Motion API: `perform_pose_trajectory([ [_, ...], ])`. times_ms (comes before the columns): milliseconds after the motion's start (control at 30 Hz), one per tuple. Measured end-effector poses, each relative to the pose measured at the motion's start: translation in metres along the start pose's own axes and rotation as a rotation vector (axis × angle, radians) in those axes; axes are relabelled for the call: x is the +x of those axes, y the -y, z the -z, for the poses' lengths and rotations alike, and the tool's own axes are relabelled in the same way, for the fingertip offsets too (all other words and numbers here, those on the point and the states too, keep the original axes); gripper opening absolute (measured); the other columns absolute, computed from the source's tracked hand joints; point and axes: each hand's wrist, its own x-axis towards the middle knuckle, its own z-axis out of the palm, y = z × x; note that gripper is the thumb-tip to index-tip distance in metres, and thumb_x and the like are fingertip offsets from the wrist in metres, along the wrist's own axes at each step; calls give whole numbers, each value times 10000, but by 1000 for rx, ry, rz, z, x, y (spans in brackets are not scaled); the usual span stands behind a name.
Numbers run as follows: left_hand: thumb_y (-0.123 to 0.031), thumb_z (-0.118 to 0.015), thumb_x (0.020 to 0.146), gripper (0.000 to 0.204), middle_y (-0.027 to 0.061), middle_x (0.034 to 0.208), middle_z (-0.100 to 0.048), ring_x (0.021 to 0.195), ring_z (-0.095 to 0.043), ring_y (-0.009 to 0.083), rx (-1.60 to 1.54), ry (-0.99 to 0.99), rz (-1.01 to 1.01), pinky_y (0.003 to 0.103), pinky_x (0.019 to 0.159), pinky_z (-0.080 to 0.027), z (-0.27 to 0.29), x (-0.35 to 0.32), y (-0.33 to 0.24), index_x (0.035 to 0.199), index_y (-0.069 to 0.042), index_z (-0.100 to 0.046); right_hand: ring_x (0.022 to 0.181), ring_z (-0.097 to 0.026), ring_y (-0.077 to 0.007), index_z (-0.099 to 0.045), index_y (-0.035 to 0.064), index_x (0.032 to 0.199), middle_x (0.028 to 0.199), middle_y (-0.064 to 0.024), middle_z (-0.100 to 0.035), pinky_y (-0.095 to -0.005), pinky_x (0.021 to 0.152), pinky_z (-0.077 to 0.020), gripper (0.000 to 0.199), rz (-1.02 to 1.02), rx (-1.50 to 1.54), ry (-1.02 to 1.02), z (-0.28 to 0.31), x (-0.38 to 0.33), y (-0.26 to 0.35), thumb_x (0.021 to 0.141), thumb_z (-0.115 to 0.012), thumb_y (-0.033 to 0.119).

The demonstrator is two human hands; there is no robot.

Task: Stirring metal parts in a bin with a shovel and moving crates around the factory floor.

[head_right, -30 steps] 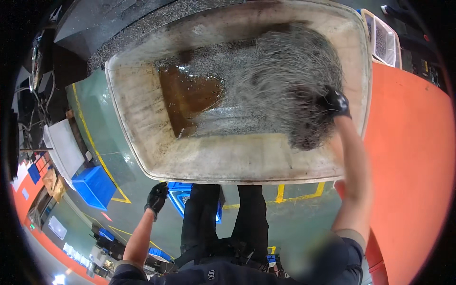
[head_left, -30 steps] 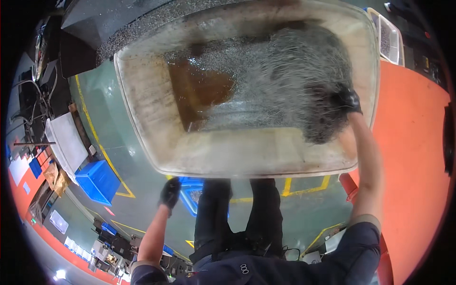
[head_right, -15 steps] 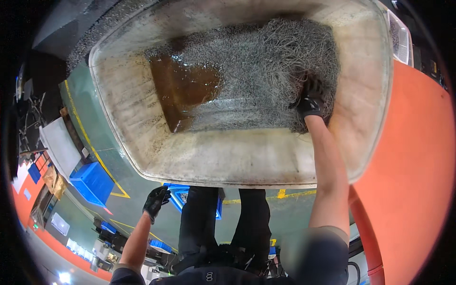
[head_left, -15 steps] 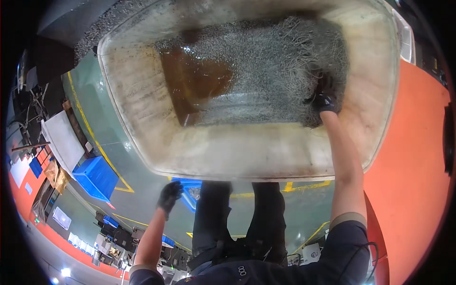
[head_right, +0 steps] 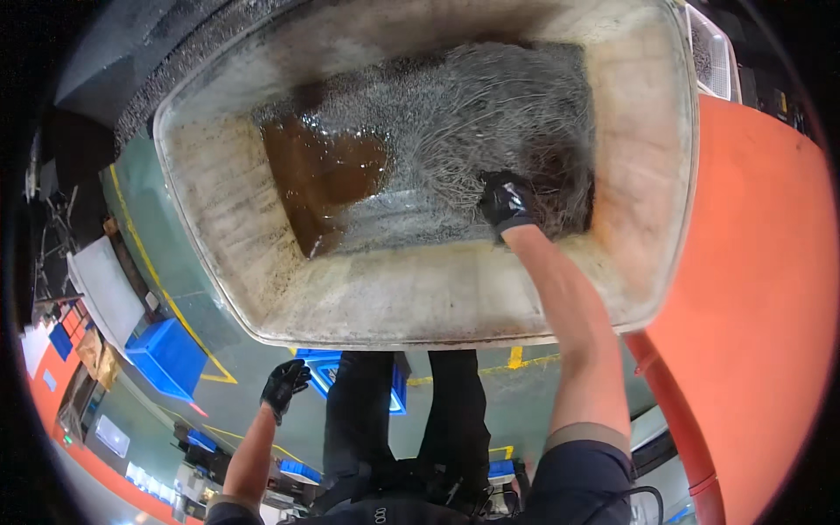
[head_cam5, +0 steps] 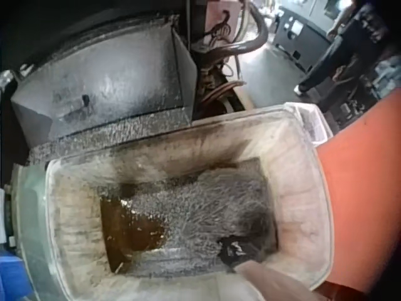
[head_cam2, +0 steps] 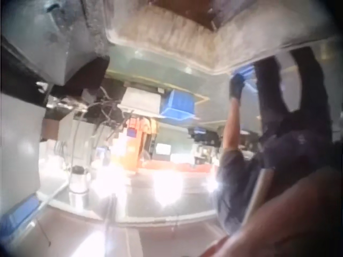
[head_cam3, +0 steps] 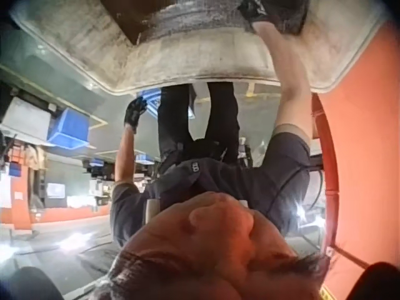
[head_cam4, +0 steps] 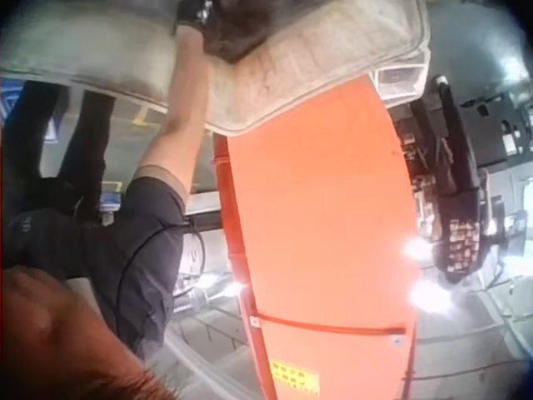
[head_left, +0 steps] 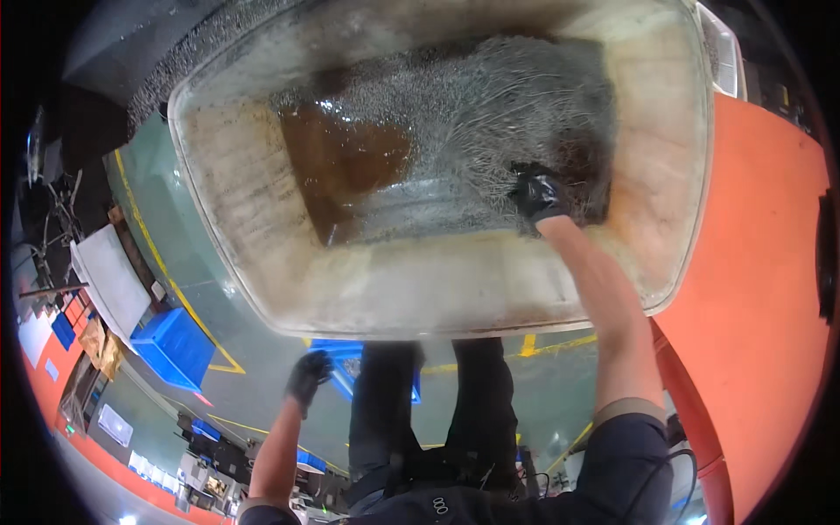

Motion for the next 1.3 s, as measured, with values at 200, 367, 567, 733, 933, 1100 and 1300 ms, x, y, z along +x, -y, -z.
perform_pose_trajectory([
  [200,-109,-468,941,321,81,1097,-642,953,-635,176,-33,20,-115,314,790,-512,-6,-11,-21,1256,-65,-513,1010,-607,-343,-633,124,1175,1076,-203,-644,-428,896,-476,383,-239,-741,-591,-85,15,-61,816,-505,167],
  [367,-83,-496,926,345,96,1163,-618,1007,-623,212,-181,137,66,353,835,-504,-5,-10,15,1270,-54,-495,1119,-543,-354,-560,71,1268,1252,-202,-559,-505,938,-433,450,5,281,-123,-8,7,-83,864,-460,240],
  [567,-222,-536,941,334,99,1100,-645,972,-639,212,-114,124,-10,332,803,-521,-15,-10,26,1229,-52,-536,1033,-596,-357,-615,187,1221,1156,-206,-612,-436,933,-464,461,-100,74,-186,16,-36,-34,765,-614,253],
  [733,-258,-566,934,329,98,1037,-663,915,-653,211,-245,143,-12,352,788,-526,-17,-40,8,1197,-60,-554,1028,-607,-354,-642,164,1173,1121,-184,-636,-428,892,-488,502,-134,221,-206,81,-48,-73,690,-686,290],
  [933,-190,-479,951,295,109,1027,-658,899,-646,218,-128,19,52,344,791,-530,-1,-70,11,1195,-42,-549,1017,-611,-363,-648,86,1132,1076,-206,-645,-430,898,-478,412,-86,383,-311,86,-96,-24,743,-617,217],
  [1100,-226,-536,915,317,95,1029,-666,916,-654,220,-71,66,21,348,784,-522,-4,-109,-14,1183,-58,-560,986,-627,-342,-654,80,1123,1059,-184,-657,-445,919,-448,399,-21,255,-197,70,-94,45,747,-552,166],
  [1300,-250,-539,916,323,110,1053,-664,905,-663,227,-65,56,5,345,796,-521,-25,-139,-49,1184,-71,-555,916,-641,-356,-694,56,908,953,-191,-668,-461,808,-485,296,-14,368,-132,50,-97,83,832,-452,208],
])
